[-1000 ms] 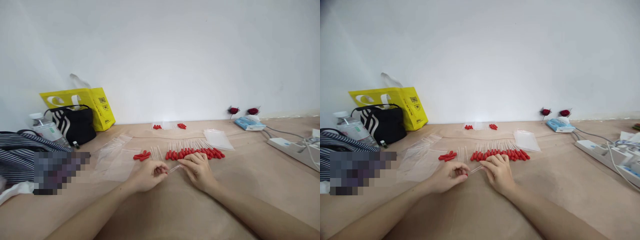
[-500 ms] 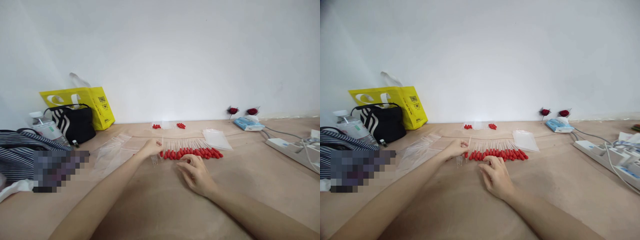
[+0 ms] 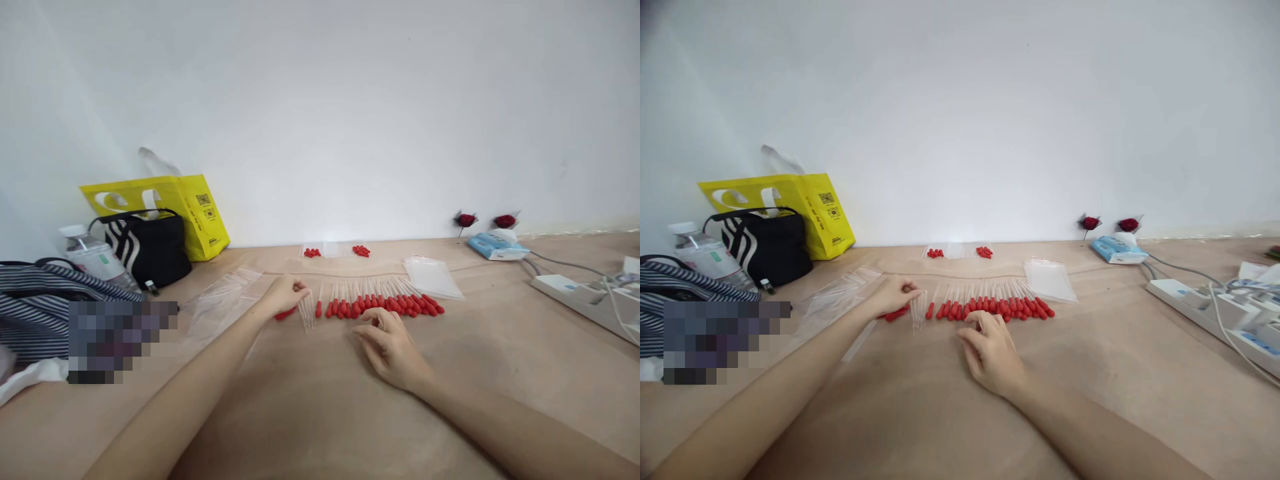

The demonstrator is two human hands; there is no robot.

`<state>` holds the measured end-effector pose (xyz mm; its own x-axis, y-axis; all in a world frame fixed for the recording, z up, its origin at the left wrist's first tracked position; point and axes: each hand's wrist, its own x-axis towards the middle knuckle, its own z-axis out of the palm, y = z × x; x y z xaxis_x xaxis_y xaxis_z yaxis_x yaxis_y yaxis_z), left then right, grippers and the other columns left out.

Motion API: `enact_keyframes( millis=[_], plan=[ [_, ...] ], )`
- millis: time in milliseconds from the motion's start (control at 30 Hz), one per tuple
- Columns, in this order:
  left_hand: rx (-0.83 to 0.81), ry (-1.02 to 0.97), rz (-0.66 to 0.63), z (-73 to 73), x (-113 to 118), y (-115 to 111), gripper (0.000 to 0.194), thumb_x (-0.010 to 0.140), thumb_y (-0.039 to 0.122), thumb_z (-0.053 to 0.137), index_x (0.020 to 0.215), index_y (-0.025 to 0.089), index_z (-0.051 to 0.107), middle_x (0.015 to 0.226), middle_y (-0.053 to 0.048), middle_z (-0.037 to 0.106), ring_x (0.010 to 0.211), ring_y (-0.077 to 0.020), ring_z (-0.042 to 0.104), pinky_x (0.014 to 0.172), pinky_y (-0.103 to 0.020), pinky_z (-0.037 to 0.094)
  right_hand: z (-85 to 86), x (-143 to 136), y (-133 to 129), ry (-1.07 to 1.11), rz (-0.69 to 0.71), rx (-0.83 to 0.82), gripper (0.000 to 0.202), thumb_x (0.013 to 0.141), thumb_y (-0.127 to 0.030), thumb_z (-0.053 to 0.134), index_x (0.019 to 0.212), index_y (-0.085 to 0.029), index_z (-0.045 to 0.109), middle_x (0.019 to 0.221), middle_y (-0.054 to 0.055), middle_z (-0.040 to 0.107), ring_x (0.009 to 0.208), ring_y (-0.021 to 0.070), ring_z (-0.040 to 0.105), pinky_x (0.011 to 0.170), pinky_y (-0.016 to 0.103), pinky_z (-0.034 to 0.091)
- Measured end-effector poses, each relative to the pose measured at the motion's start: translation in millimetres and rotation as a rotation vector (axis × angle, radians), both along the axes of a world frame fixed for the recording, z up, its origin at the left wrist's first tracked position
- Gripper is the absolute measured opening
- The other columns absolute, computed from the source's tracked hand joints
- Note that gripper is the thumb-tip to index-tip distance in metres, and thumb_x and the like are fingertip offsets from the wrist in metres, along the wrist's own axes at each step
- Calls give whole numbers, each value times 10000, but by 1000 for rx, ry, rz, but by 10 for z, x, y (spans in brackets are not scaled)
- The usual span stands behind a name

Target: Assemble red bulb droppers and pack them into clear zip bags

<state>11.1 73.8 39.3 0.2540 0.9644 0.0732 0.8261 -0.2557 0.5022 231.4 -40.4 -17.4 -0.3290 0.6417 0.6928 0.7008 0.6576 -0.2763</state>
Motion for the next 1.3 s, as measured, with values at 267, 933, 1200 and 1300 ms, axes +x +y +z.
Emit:
enact_keyframes(
  millis=[267, 933, 1200, 1300],
  plan=[
    [369, 102, -135, -143, -497, -452, 149, 729, 315, 548, 721, 172, 592, 793, -33, 569, 773, -183, 536, 719, -291, 404, 14, -165, 74, -69, -100, -36, 117, 763, -205, 516, 712, -205, 621, 580, -9, 566, 625, 127, 447, 645, 307, 217],
    [607, 121, -214, -400, -503, -508, 181, 825, 132, 418, 935, 145, 561, 874, -76, 568, 828, -198, 554, 748, -331, 458, 180, -881, 379, -195, -437, -401, 219, 772, -277, 460, 688, -172, 633, 702, 72, 659, 734, 213, 566, 764, 394, 240],
    [652, 13, -268, -384, -426, -595, 208, 842, 128, 370, 885, 170, 569, 873, -61, 515, 863, -176, 532, 780, -314, 458, 194, -831, 342, -266, -444, -374, 235, 795, -226, 429, 707, -130, 624, 725, 120, 659, 729, 231, 575, 724, 386, 236],
    [619, 16, -299, -360, -409, -612, 185, 841, 141, 384, 872, 182, 562, 902, -59, 551, 902, -185, 526, 816, -336, 435, 186, -785, 328, -271, -460, -339, 238, 818, -219, 412, 734, -118, 611, 735, 127, 655, 729, 232, 572, 696, 374, 229]
  ],
)
